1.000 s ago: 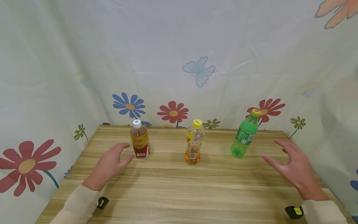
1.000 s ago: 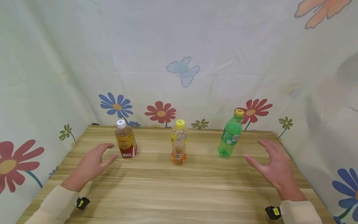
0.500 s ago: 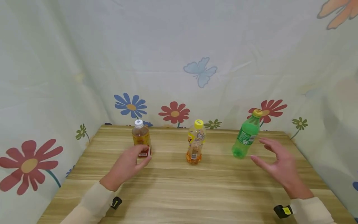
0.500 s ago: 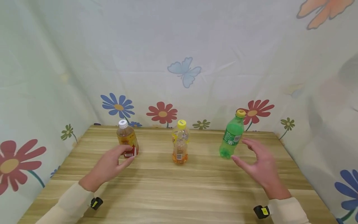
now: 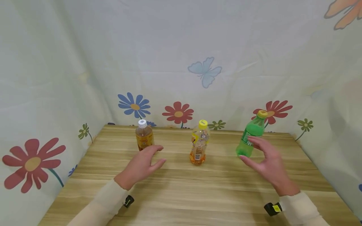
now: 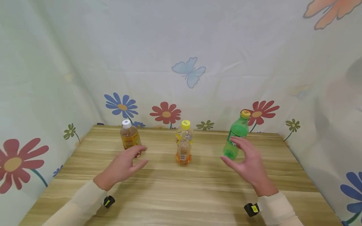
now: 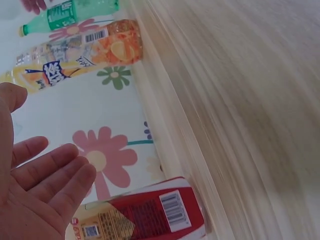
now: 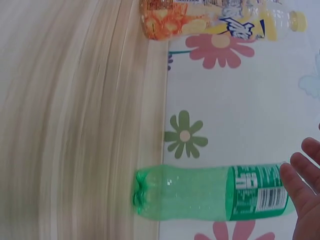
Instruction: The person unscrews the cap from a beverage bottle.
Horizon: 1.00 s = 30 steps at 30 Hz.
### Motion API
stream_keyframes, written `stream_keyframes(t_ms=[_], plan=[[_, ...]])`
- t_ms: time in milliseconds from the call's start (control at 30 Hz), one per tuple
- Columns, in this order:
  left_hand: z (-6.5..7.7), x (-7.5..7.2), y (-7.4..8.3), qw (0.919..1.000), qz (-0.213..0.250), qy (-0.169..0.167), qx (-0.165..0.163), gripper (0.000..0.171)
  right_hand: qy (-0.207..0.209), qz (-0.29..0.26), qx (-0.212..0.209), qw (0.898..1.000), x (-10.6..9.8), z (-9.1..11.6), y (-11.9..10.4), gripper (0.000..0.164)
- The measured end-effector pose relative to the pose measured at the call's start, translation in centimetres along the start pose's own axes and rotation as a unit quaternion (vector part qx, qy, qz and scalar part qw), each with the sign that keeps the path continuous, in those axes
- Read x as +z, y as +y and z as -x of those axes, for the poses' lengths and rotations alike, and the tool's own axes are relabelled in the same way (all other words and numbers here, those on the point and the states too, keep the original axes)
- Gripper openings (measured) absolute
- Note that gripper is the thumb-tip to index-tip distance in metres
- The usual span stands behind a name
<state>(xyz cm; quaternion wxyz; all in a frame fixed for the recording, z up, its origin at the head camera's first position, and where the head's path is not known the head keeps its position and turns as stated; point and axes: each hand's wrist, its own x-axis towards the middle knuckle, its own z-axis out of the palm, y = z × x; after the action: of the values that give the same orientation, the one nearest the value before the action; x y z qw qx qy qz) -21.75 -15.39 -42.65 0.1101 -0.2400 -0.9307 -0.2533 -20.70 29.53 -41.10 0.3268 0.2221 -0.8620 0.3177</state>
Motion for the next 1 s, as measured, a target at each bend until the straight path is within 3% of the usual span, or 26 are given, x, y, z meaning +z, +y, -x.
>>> stream_keyframes(t_ms=[500,767,1000], plan=[[-2.4,2.1,1.5,0.9992,0.033,-0.020,0.005,0.056,-0.012,-0.048,0.005,0.999,2.3,-1.2,-1.6,0.073],[-3.8,3.5,2.0,0.9977,0.057,-0.033,-0.015,0.062,-0.027,-0.062,0.040,0.997,3.3,-1.6,-2.1,0.073],[-5.3,5.0,2.5,0.9935,0.096,-0.051,-0.033,0.069,-0.064,-0.073,0.096,0.991,4.3,-2.0,-2.3,0.073]])
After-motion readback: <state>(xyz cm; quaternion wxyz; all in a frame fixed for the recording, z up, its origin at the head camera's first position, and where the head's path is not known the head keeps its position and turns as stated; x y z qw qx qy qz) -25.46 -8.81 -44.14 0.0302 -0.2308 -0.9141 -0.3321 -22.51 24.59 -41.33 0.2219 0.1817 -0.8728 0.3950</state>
